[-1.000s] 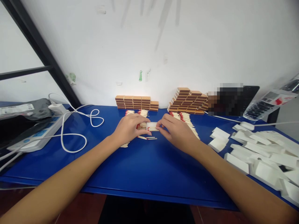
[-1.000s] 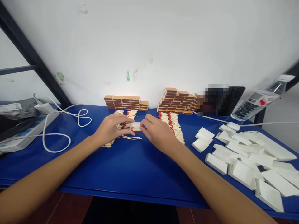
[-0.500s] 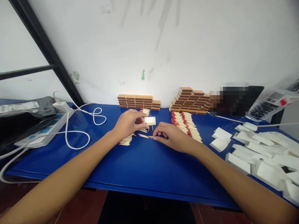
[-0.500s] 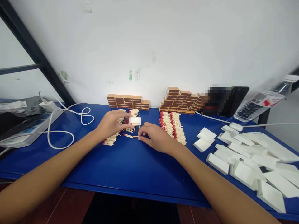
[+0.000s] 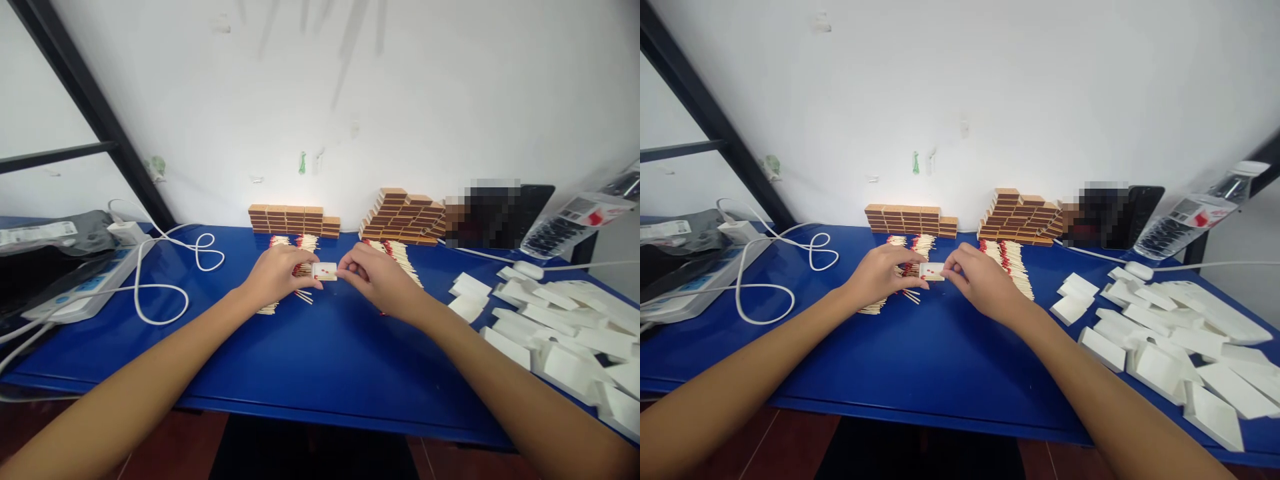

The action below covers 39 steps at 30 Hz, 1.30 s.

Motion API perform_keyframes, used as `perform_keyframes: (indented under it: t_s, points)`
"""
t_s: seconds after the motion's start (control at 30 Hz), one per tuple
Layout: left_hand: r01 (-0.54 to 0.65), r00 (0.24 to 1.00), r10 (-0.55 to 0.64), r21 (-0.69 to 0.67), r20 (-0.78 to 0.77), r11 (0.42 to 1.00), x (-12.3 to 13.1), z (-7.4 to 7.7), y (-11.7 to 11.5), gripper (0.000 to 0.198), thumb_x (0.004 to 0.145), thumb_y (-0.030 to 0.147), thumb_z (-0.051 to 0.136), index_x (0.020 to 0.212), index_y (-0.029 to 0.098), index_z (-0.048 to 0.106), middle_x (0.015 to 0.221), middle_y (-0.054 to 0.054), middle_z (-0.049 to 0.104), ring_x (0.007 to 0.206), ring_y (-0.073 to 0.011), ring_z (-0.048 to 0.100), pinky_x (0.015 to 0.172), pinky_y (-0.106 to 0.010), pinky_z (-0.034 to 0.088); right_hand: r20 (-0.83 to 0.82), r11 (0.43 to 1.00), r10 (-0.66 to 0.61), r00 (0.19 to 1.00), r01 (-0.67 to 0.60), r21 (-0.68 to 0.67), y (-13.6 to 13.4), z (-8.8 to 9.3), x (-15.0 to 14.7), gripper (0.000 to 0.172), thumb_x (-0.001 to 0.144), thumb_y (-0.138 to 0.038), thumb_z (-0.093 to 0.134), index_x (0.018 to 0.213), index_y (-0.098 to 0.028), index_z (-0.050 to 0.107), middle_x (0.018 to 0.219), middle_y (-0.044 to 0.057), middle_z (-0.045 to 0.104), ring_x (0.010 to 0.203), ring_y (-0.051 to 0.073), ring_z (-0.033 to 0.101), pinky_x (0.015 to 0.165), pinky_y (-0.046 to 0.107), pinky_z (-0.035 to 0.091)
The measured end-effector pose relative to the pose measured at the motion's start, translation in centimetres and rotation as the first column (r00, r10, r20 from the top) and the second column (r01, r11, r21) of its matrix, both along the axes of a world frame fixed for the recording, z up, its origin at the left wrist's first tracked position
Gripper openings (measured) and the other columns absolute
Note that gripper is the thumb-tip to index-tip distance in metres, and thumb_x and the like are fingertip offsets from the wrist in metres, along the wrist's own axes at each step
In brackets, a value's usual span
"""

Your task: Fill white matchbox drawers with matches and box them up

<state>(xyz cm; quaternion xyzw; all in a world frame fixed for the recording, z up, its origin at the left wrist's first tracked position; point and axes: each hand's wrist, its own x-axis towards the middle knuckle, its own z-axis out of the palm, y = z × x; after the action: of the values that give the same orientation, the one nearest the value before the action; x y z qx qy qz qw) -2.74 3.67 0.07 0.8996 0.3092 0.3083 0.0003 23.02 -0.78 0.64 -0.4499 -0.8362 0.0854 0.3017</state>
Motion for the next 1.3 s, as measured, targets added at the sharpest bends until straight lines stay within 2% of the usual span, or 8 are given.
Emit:
perform_keyframes:
  t_s: [0.17,0.3,0.57,0.7,0.9,1.03,1.2,1.3]
  points:
    - [0.047,0.999,-0.048,0.008,0.020,0.999,0.5,-0.2,-0.5,0.047,0.076,0.053,0.092,0.108,0.021,0.079,0.096,-0.004,0.082,0.087,-0.0236,0.077,0.080,-0.032,0.054,0.045,0.999,-0.018,0.999,0.017,0.028,-0.4,-0.9,-1.0,0.007,0.103,-0.023,0.061,0.098,-0.022,0.066,0.098,0.004,0.064,0.078,0.018,0.060,0.068,0.031,0.042]
    - [0.065,0.998,-0.065,0.021,0.027,0.998,0.4,-0.2,-0.5,0.046,0.077,0.054,0.091,0.108,0.021,0.079,0.096,-0.004,0.083,0.086,-0.0233,0.077,0.078,-0.032,0.054,0.014,0.998,-0.040,0.999,0.039,0.049,-0.5,-1.4,-1.3,0.008,0.103,-0.024,0.063,0.096,-0.022,0.066,0.094,0.003,0.063,0.075,0.017,0.059,0.066,0.030,0.041]
    - [0.056,0.998,-0.057,0.015,0.032,0.998,0.4,0.0,-0.6,0.046,0.076,0.051,0.092,0.108,0.020,0.078,0.097,-0.004,0.083,0.087,-0.0229,0.077,0.077,-0.031,0.055,0.049,0.999,-0.005,0.999,0.003,0.054,-0.2,-1.4,-0.8,0.006,0.103,-0.024,0.065,0.097,-0.021,0.067,0.096,0.003,0.063,0.080,0.018,0.061,0.069,0.032,0.041]
    - [0.064,0.997,-0.064,0.011,0.037,0.998,0.4,-0.1,-0.6,0.047,0.076,0.054,0.092,0.106,0.021,0.079,0.095,-0.004,0.083,0.086,-0.0231,0.077,0.077,-0.031,0.055,-0.007,0.999,0.034,0.999,-0.034,0.021,-0.2,-1.5,-0.9,0.007,0.103,-0.024,0.064,0.098,-0.022,0.068,0.096,0.003,0.063,0.077,0.017,0.060,0.068,0.031,0.042]
    - [0.067,0.997,-0.067,-0.018,0.040,0.998,0.5,-0.2,-0.6,0.045,0.079,0.053,0.091,0.108,0.021,0.079,0.097,-0.004,0.083,0.088,-0.0227,0.077,0.078,-0.031,0.055,-0.102,1.000,0.024,0.994,-0.022,0.019,-0.2,-1.4,-1.1,0.006,0.099,-0.024,0.069,0.094,-0.022,0.071,0.089,0.001,0.061,0.069,0.015,0.054,0.066,0.030,0.041]
    - [0.014,0.999,-0.013,-0.028,0.036,0.999,-0.2,0.0,0.3,0.045,0.084,0.057,0.086,0.111,0.022,0.078,0.103,-0.005,0.083,0.094,-0.0245,0.078,0.083,-0.035,0.057,-0.147,0.999,-0.001,0.989,0.008,0.048,-0.5,-0.9,-1.4,0.009,0.100,-0.027,0.067,0.094,-0.022,0.071,0.084,0.001,0.059,0.066,0.014,0.050,0.064,0.031,0.040]
    - [-0.116,0.990,0.117,-0.025,0.084,0.993,-1.6,0.2,1.9,0.043,0.086,0.056,0.085,0.110,0.020,0.079,0.107,-0.008,0.083,0.096,-0.0262,0.078,0.086,-0.038,0.058,-0.149,0.993,0.030,0.988,-0.047,-0.111,-1.6,-1.8,-3.5,0.008,0.097,-0.028,0.069,0.092,-0.023,0.073,0.083,0.000,0.061,0.066,0.014,0.052,0.065,0.031,0.043]
    - [-0.122,0.988,0.122,-0.008,0.097,0.993,-1.7,0.2,2.1,0.041,0.087,0.055,0.085,0.110,0.021,0.078,0.107,-0.008,0.083,0.097,-0.0258,0.078,0.087,-0.038,0.059,-0.112,0.986,0.044,0.993,-0.061,-0.154,-2.0,-2.6,-4.9,0.006,0.093,-0.029,0.074,0.092,-0.023,0.072,0.088,0.001,0.064,0.070,0.015,0.055,0.067,0.031,0.044]
